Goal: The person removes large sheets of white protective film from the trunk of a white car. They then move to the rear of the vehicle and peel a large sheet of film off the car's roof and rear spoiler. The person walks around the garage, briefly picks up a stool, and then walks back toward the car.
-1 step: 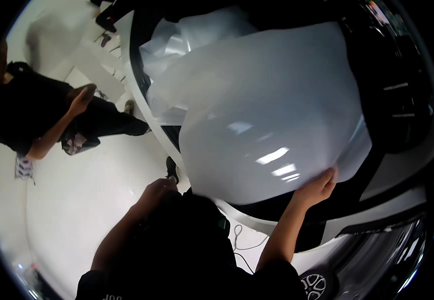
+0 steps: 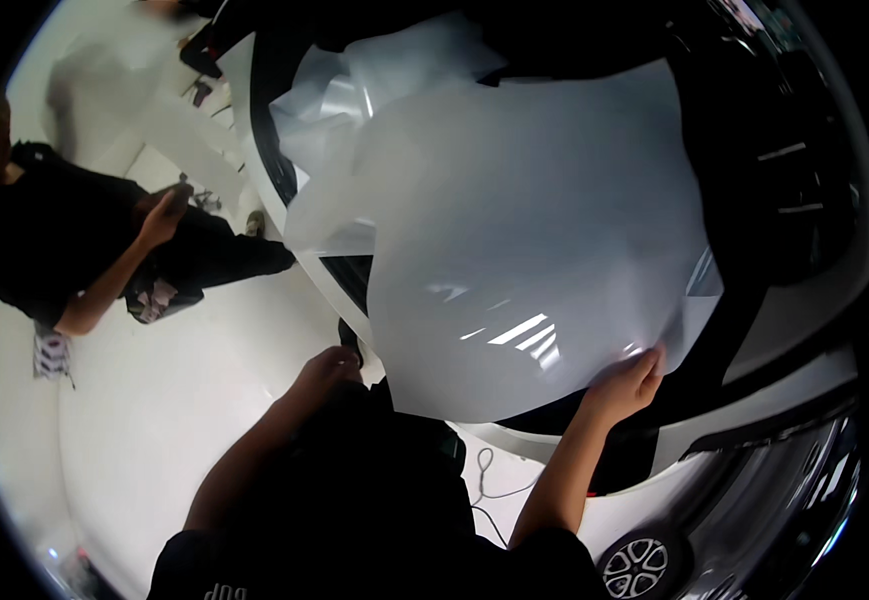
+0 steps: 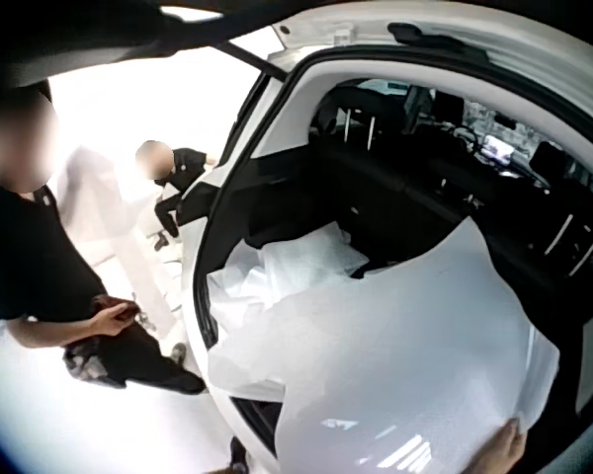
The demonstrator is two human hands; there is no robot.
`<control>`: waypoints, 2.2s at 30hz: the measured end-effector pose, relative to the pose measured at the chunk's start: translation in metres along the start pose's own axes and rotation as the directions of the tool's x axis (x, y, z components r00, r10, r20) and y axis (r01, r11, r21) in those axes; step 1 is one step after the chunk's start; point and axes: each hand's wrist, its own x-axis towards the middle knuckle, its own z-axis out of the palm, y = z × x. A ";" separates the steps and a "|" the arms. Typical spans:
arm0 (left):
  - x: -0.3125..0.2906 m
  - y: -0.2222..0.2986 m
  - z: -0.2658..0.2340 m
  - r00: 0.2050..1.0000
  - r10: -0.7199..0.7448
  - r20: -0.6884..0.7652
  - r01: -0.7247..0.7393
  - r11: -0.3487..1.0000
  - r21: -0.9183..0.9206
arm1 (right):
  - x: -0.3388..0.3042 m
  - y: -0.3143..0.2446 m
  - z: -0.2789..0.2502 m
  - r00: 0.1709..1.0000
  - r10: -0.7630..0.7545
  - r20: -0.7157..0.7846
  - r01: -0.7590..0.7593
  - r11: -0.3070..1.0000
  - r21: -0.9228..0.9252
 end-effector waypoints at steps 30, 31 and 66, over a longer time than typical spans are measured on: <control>-0.076 -0.246 -0.178 0.941 -0.326 -0.092 0.330 0.817 0.473 | 0.048 0.026 0.080 0.770 -0.586 0.253 0.476 0.263 -0.839; -0.082 -0.250 -0.183 0.949 -0.297 -0.105 0.311 0.831 0.461 | 0.025 0.019 0.091 0.706 -0.586 0.397 0.619 0.238 -0.748; 0.046 -0.035 -0.084 0.988 -0.053 0.148 0.028 0.986 0.164 | -0.106 0.085 0.048 0.444 -0.021 0.896 0.796 0.468 -0.384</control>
